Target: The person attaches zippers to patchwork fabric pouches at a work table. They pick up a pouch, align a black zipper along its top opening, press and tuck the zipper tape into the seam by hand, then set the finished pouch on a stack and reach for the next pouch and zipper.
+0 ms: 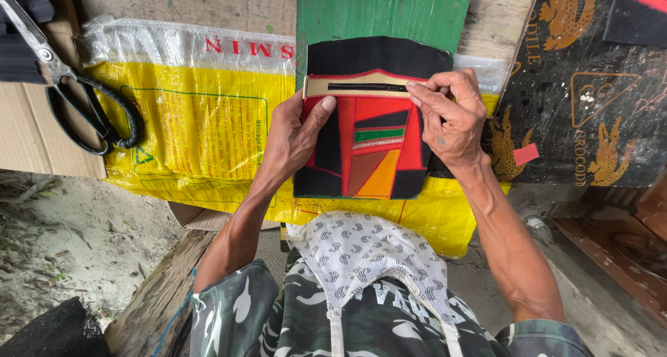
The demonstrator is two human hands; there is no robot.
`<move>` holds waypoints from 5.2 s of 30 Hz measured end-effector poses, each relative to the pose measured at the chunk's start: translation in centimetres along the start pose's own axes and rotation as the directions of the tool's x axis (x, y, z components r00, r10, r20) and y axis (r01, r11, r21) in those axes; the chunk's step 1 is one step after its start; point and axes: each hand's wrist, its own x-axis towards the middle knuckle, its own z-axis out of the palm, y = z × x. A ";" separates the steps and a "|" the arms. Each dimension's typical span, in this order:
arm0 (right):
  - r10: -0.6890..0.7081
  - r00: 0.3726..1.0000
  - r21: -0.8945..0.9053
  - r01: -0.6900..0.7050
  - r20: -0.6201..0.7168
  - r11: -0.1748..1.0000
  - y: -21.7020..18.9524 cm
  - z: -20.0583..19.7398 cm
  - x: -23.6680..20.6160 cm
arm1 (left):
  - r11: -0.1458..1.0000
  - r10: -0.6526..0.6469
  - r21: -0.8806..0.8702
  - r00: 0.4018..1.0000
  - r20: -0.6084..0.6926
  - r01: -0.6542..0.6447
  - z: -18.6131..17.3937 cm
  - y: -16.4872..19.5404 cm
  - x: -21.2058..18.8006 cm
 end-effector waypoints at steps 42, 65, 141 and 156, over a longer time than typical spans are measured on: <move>-0.014 0.990 -0.074 0.025 0.140 0.997 -0.9 -0.1 1.5 | 0.647 0.518 0.519 0.821 0.238 -0.559 -5.8 2.2 5.1; 0.063 0.997 0.005 -0.063 0.041 0.998 -1.6 4.6 3.2 | 0.761 0.386 0.494 0.905 0.177 -0.421 -9.0 2.5 8.5; -0.052 0.997 -0.084 0.056 0.051 0.995 -4.2 9.0 4.8 | 0.738 0.421 0.492 0.885 0.199 -0.462 -10.7 1.7 8.4; -0.038 0.998 -0.076 0.042 0.052 0.996 -4.4 9.0 4.7 | 0.732 0.430 0.487 0.878 0.212 -0.476 -10.8 1.4 8.3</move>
